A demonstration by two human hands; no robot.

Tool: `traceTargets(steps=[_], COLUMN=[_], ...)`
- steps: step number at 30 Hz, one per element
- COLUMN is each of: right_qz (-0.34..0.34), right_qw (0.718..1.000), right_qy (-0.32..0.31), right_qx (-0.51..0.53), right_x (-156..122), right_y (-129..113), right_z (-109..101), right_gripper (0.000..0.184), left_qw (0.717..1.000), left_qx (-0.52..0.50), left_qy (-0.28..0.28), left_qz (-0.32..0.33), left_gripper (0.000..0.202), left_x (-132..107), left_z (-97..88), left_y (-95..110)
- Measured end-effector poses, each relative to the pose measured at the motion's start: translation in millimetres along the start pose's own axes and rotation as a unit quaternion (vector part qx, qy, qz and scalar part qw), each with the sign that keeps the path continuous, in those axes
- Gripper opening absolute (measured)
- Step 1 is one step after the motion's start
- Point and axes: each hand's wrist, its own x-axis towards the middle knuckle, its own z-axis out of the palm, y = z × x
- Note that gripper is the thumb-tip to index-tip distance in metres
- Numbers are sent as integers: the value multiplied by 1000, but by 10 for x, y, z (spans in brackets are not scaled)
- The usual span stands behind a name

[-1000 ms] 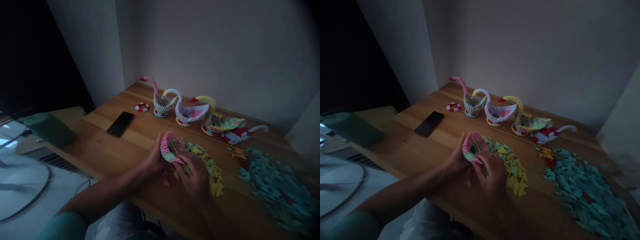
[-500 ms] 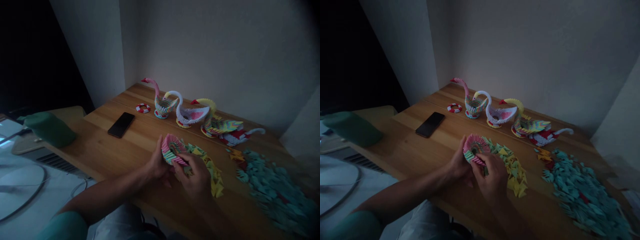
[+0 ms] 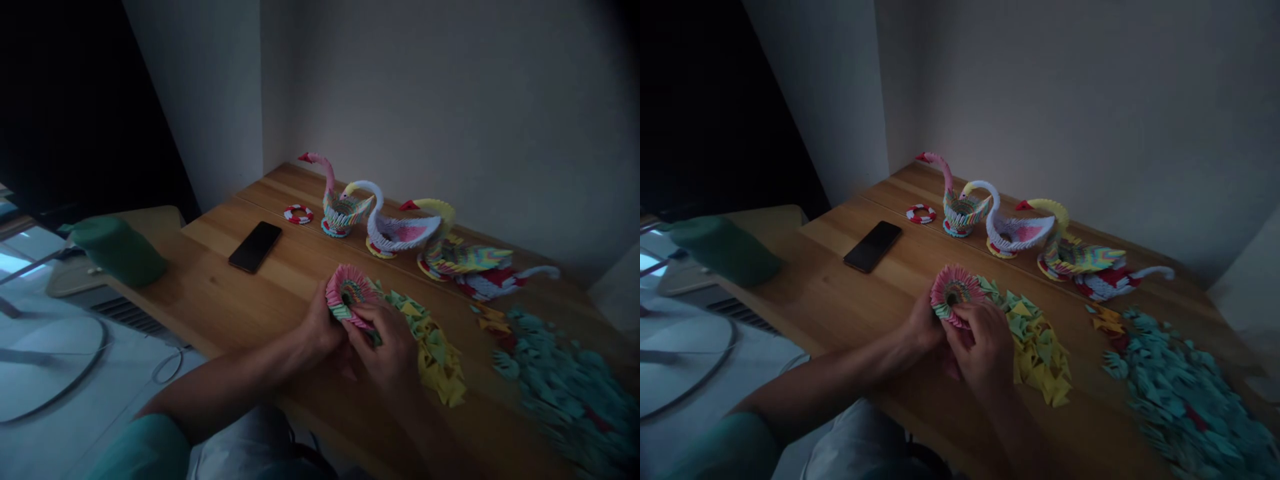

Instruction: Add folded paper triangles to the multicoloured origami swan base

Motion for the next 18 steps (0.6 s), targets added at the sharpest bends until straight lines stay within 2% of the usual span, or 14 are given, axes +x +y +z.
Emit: traceTargets(steps=[3, 10, 12, 15, 18], right_qz=[-2, 1, -10, -9, 36], right_qw=[1000, 999, 997, 996, 997], right_qy=[-18, -45, -71, -84, -62], right_qx=[0, -1, 3, 11, -12], right_x=[-13, 47, 105, 174, 148], right_y=[34, 64, 53, 57, 146], right_z=[6, 57, -40, -332, -621], right_gripper=[11, 5, 15, 38, 33], left_qw=[997, 996, 996, 996, 996], left_qx=[-70, -70, -67, -68, -61], left_qy=[16, 60, 57, 51, 37], left_qz=[-16, -3, -6, 5, 50], left_gripper=[25, 26, 33, 42, 48], left_x=[18, 46, 31, 8, 0], left_z=[-17, -9, 31, 79, 67], left_y=[-10, 20, 85, 235, 397])
